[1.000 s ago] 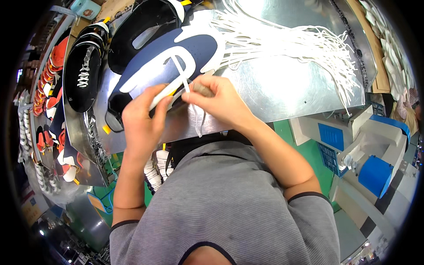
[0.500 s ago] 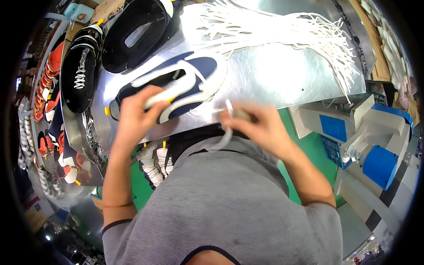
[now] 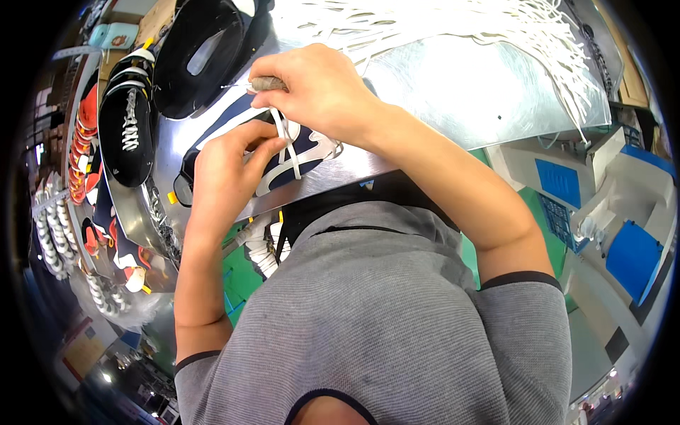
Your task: The person laces white cords through the eyelets of blue and white shoe uppers. The person picks up a cord, threads it through the eyelets by hand, and then places the laced upper into a stack.
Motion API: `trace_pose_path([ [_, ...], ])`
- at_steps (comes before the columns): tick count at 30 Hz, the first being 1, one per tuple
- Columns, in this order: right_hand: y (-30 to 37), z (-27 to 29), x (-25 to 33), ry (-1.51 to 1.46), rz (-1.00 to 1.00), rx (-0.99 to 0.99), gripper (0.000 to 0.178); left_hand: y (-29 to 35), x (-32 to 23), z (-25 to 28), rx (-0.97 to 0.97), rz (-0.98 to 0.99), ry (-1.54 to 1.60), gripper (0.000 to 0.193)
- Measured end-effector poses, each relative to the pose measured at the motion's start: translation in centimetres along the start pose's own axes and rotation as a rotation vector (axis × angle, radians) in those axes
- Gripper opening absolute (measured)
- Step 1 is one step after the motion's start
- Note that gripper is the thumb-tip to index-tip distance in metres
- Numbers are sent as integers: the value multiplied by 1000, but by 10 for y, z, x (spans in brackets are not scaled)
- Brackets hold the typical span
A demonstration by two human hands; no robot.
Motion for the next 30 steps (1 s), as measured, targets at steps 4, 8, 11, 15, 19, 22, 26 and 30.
trace_pose_path([
  [4,9,14,-11,-78,55,-183,34,-9,15,-13,-43,122,131,17],
  [8,46,17,-14,-267,-159,-198,29,-11,24,-16,-127,166,186,16],
  [11,69,11,-10,-309,-304,-137,22,-13,26,-18,-192,137,198,16],
  [15,77,2,-11,-195,-399,-21,19,-14,16,-15,-301,38,160,16],
  [19,79,5,-15,-169,-377,-45,21,-13,11,-13,-345,10,75,17],
  [22,78,3,-18,-160,-404,2,18,-13,11,-13,-374,-9,90,17],
  [26,77,8,-16,-125,-338,-43,18,-13,6,-13,-382,-28,30,18],
  [30,75,7,-13,-104,-294,-20,17,-13,11,-15,-350,33,61,19],
])
Point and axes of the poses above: each hand's wrist, its own y-axis away from the middle knuckle, its own z-axis out of the back of the hand, x = y × z, the point moved 8 cm from there along -y, towards the middle knuckle, and after that the axes turned 9 degrees about -y, right-handed, at the moved point
